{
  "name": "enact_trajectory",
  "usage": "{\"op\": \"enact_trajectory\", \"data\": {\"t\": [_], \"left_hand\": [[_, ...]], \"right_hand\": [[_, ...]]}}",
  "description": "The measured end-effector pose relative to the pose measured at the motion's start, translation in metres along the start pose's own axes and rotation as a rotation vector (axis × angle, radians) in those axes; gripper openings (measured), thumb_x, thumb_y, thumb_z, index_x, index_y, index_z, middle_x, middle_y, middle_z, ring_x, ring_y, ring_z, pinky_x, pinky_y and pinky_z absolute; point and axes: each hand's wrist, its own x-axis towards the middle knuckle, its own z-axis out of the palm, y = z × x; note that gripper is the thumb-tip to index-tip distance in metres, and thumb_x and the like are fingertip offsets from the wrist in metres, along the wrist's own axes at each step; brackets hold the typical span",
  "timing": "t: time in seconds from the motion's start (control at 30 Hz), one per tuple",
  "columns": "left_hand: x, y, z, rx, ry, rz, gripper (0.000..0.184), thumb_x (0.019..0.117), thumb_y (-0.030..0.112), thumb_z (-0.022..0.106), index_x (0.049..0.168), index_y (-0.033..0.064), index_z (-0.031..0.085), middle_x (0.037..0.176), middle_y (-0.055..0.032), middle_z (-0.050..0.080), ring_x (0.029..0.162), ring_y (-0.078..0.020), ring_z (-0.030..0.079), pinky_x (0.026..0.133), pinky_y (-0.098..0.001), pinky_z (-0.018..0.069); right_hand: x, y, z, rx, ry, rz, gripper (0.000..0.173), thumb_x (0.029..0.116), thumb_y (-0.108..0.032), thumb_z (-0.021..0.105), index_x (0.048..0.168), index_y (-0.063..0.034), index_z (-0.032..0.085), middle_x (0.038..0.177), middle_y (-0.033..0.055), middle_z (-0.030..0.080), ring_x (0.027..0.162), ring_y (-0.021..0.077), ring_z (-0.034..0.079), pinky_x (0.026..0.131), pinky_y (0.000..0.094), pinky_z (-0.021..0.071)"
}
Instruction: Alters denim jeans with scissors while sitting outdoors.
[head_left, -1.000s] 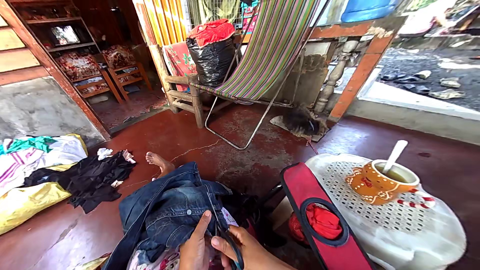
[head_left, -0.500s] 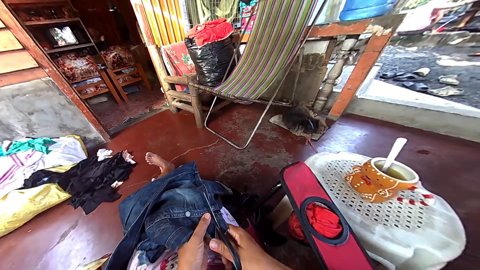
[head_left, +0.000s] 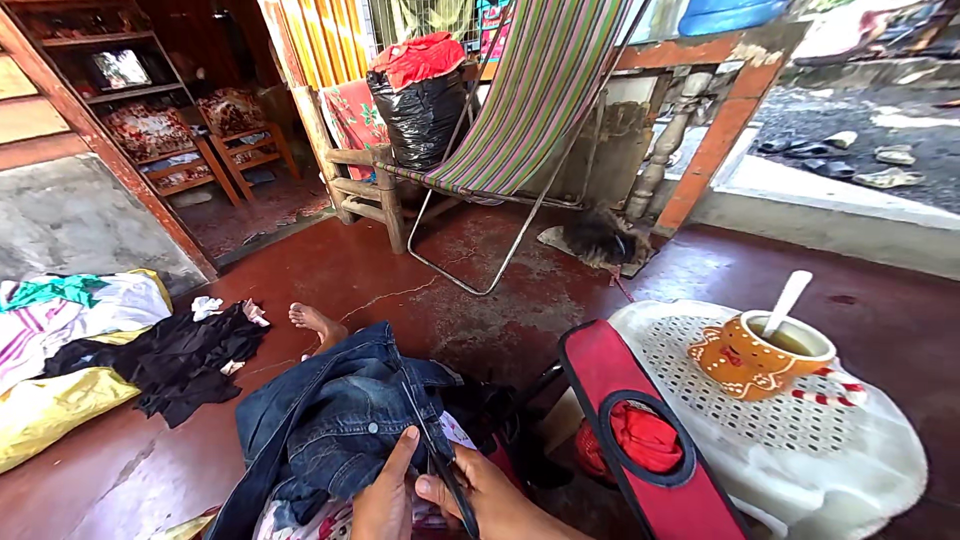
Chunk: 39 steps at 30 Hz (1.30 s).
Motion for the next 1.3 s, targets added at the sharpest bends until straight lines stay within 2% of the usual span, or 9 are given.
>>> {"op": "enact_trajectory", "data": {"t": [0.17,0.33,0.53,0.6,0.7,0.8,1.0,1.13,1.3], "left_hand": [[0.002,-0.001,0.001,0.011,0.06,0.008,0.038,0.0858,-0.004,0.076,0.12,-0.0069,0.06,0.111,-0.0184,0.07,0.103,-0.0258,0.069,0.09,-0.0434,0.0593],[0.002,0.001,0.001,0.036,0.052,0.038,0.038,0.0836,-0.005,0.078,0.118,-0.008,0.062,0.108,-0.019,0.071,0.102,-0.0258,0.07,0.091,-0.0431,0.0591],[-0.001,0.0,-0.001,0.02,-0.033,0.019,0.031,0.0881,-0.004,0.073,0.116,-0.0086,0.062,0.104,-0.02,0.072,0.099,-0.0259,0.071,0.09,-0.0421,0.0598],[-0.001,0.0,-0.001,0.026,-0.036,0.014,0.031,0.0878,-0.004,0.074,0.116,-0.0084,0.063,0.104,-0.0195,0.072,0.099,-0.0256,0.071,0.091,-0.0416,0.0596],[-0.001,-0.001,-0.001,0.03,-0.016,0.016,0.033,0.087,-0.004,0.074,0.117,-0.0082,0.062,0.106,-0.0198,0.071,0.1,-0.0262,0.071,0.091,-0.0422,0.0594],[0.0,-0.004,0.002,0.038,0.029,-0.012,0.036,0.0862,-0.003,0.076,0.119,-0.0073,0.062,0.109,-0.0195,0.07,0.102,-0.0268,0.069,0.091,-0.0441,0.0589],[0.003,0.0,0.004,-0.009,0.028,-0.067,0.039,0.0916,0.004,0.073,0.127,-0.005,0.059,0.117,-0.0197,0.068,0.108,-0.0278,0.068,0.094,-0.0457,0.0578],[0.004,-0.002,0.001,0.034,0.016,-0.058,0.034,0.0895,0.0,0.074,0.12,-0.0074,0.062,0.109,-0.0203,0.071,0.102,-0.0277,0.07,0.091,-0.0443,0.0591],[0.002,0.0,0.002,0.008,-0.013,-0.068,0.028,0.0915,0.0,0.071,0.117,-0.0082,0.062,0.102,-0.0204,0.072,0.095,-0.0269,0.072,0.087,-0.0424,0.0605]], "right_hand": [[-0.005,0.002,0.001,0.006,0.013,0.013,0.039,0.0963,-0.047,0.069,0.107,-0.0096,0.064,0.074,-0.0008,0.065,0.062,0.0108,0.063,0.061,0.0291,0.0556],[-0.002,0.0,0.0,0.045,-0.026,0.039,0.045,0.0961,-0.049,0.068,0.115,-0.0102,0.06,0.081,-0.0008,0.066,0.069,0.0109,0.066,0.066,0.0294,0.0572],[0.0,-0.01,-0.001,0.095,-0.084,0.024,0.051,0.0961,-0.053,0.066,0.126,-0.012,0.056,0.086,-0.0017,0.063,0.075,0.0085,0.063,0.072,0.028,0.0546],[0.001,-0.01,-0.001,0.077,-0.07,0.024,0.051,0.0954,-0.053,0.067,0.124,-0.0121,0.058,0.086,-0.0013,0.064,0.075,0.0091,0.063,0.072,0.029,0.0554],[0.004,0.001,0.0,0.03,0.008,-0.022,0.049,0.0934,-0.053,0.07,0.117,-0.0115,0.062,0.083,-0.0003,0.066,0.069,0.0113,0.064,0.066,0.0313,0.056],[0.0,0.003,0.003,-0.032,0.068,-0.014,0.046,0.0952,-0.05,0.069,0.115,-0.0091,0.064,0.08,0.0006,0.067,0.065,0.0116,0.064,0.063,0.0317,0.0569],[-0.001,0.0,0.001,0.033,-0.004,0.025,0.045,0.0967,-0.049,0.068,0.116,-0.0088,0.061,0.079,0.0004,0.067,0.067,0.0125,0.066,0.065,0.0312,0.0583],[0.003,-0.007,-0.003,0.123,-0.075,0.057,0.047,0.0972,-0.051,0.066,0.119,-0.0104,0.058,0.08,-0.0005,0.065,0.068,0.0112,0.065,0.065,0.0286,0.056],[0.005,-0.01,-0.004,0.142,-0.094,0.042,0.047,0.096,-0.051,0.067,0.119,-0.011,0.059,0.082,-0.0007,0.065,0.07,0.0101,0.064,0.066,0.0276,0.0552]]}}
